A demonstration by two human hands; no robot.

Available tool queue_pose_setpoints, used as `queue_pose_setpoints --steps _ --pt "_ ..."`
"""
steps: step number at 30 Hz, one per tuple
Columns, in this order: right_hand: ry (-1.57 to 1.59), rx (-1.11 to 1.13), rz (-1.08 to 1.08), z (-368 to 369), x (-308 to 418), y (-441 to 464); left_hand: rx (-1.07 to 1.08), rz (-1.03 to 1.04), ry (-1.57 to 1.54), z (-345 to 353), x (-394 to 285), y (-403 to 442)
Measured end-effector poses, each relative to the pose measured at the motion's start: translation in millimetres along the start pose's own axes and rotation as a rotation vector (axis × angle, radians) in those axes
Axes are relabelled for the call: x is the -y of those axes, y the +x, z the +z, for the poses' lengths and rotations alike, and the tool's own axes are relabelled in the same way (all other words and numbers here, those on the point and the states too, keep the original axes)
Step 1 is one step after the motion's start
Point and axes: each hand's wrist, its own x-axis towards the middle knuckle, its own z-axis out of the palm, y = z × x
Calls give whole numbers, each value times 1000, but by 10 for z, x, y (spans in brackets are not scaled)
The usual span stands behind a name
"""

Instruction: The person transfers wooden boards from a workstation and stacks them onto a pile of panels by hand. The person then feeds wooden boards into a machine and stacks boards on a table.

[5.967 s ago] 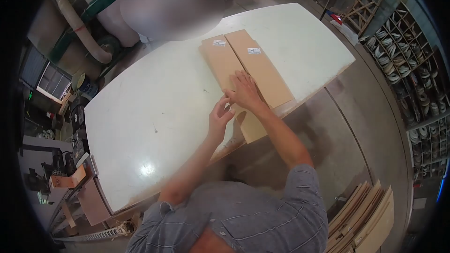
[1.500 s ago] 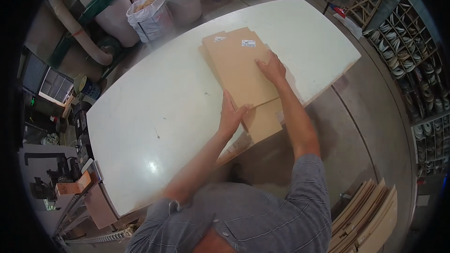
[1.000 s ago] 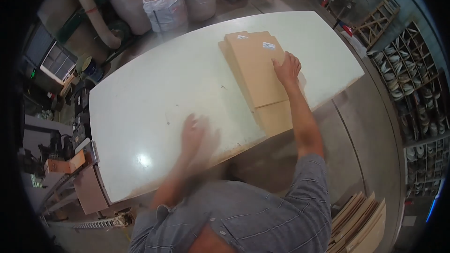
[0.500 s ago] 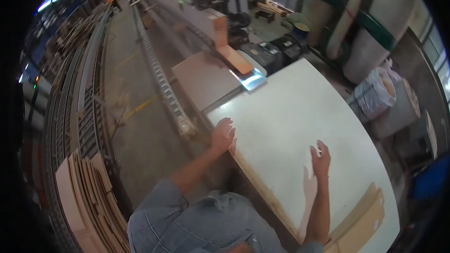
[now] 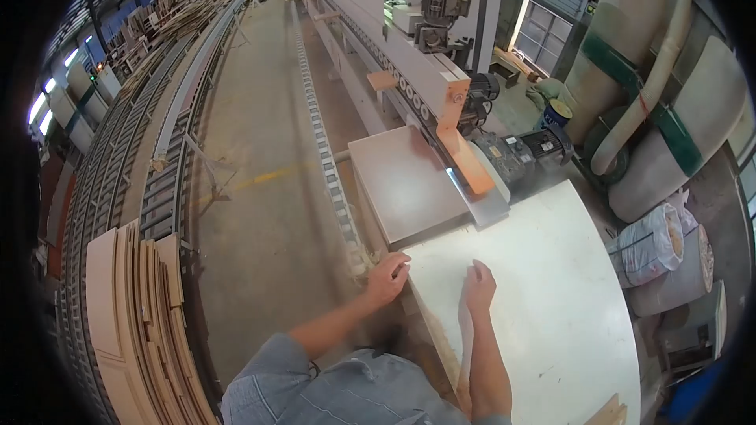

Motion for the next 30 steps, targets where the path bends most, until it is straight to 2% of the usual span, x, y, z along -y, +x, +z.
queue_pose_setpoints --steps 5,7,10,15,18,21,24,30 --pt "282 -38 126 -90 -322 28 75 -56 -108 -14 -165 203" --pt "512 -4 243 -206 -74 -70 73 -51 -100 0 -165 312" --pt "676 -82 310 -273 17 -136 32 13 -67 80 -59 498" --pt "706 -72 320 -326 -22 -139 -42 22 -46 195 72 849" --pt "690 -62 317 -338 -27 -119 -88 117 94 234 178 1067" --pt "694 -55 321 -389 46 -137 -128 89 119 237 96 1341" --pt "721 -42 323 -441 33 -130 -159 161 251 311 324 1606" --pt "727 -32 345 -423 -25 -64 -92 102 466 402 922 2339"
